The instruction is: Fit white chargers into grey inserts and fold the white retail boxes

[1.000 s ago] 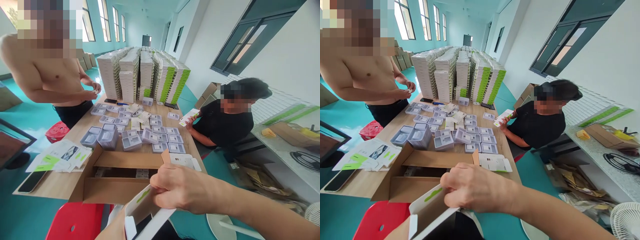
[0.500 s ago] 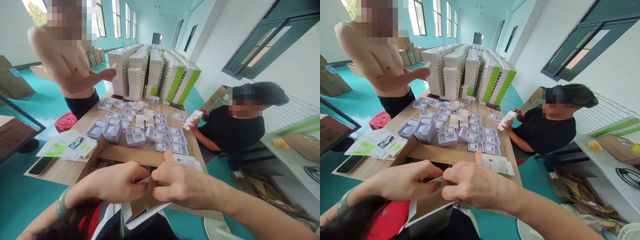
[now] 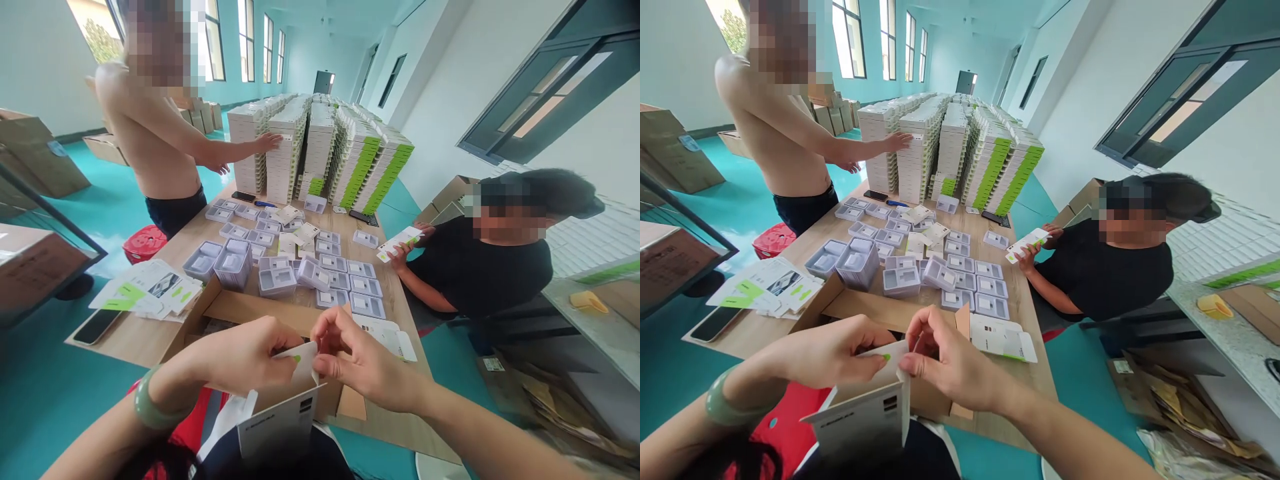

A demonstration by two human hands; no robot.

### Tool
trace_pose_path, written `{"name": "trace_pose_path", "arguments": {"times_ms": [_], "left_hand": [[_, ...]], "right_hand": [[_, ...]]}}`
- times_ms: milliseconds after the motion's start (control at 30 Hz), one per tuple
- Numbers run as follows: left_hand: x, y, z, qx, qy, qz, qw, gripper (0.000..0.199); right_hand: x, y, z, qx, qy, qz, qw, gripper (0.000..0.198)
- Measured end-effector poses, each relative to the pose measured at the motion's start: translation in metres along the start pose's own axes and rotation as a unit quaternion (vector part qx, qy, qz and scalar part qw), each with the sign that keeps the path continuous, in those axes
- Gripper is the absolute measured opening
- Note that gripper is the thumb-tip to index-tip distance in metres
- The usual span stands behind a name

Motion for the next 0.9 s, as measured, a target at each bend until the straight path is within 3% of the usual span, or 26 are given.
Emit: {"name": "trace_pose_path", "arguments": {"times_ms": [100,200,267,400,500,600,667,733,900], "left_hand": [[0.019,0.001,0.002,-0.033,0.016,-0.069,0.997,0.028],[0.059,0.000,-0.007,-0.124,0.049,-0.201,0.971,0.036],[0.084,-0.006,-0.015,-0.192,0.045,-0.302,0.933,0.043],[0.096,-0.040,-0.010,-0.169,-0.005,-0.487,0.857,0.050],[0.115,-0.058,-0.001,-0.188,0.053,-0.590,0.784,0.048],[0.132,-0.068,0.007,-0.195,0.088,-0.655,0.725,0.040],[0.139,-0.068,0.009,-0.197,0.086,-0.664,0.717,0.036],[0.140,-0.068,0.009,-0.190,0.084,-0.662,0.720,0.038],[0.115,-0.072,0.013,-0.115,0.060,-0.663,0.738,0.038]], "right_hand": [[-0.029,-0.012,0.008,-0.011,-0.130,0.115,0.985,0.038],[-0.045,-0.019,0.013,-0.030,-0.186,0.191,0.963,0.031],[-0.052,-0.017,0.018,-0.066,-0.180,0.219,0.957,0.030],[-0.065,-0.018,0.024,-0.119,-0.154,0.273,0.942,0.033],[-0.065,-0.018,0.029,-0.150,-0.124,0.280,0.940,0.041],[-0.065,-0.025,0.035,-0.131,-0.117,0.277,0.945,0.053],[-0.065,-0.022,0.036,-0.153,-0.103,0.234,0.955,0.056],[-0.063,-0.012,0.032,-0.214,-0.069,0.171,0.959,0.054],[-0.063,-0.014,0.009,-0.315,0.020,0.140,0.939,0.052]]}}
Point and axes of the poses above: each hand's wrist, its own z-axis towards the middle knuckle, its own y-axis out of the back of the hand, x = y × z, the point moved 10 cm from there along z, towards the middle knuckle, and after that the axes turned 7 degrees about z, right-handed, at the moved point
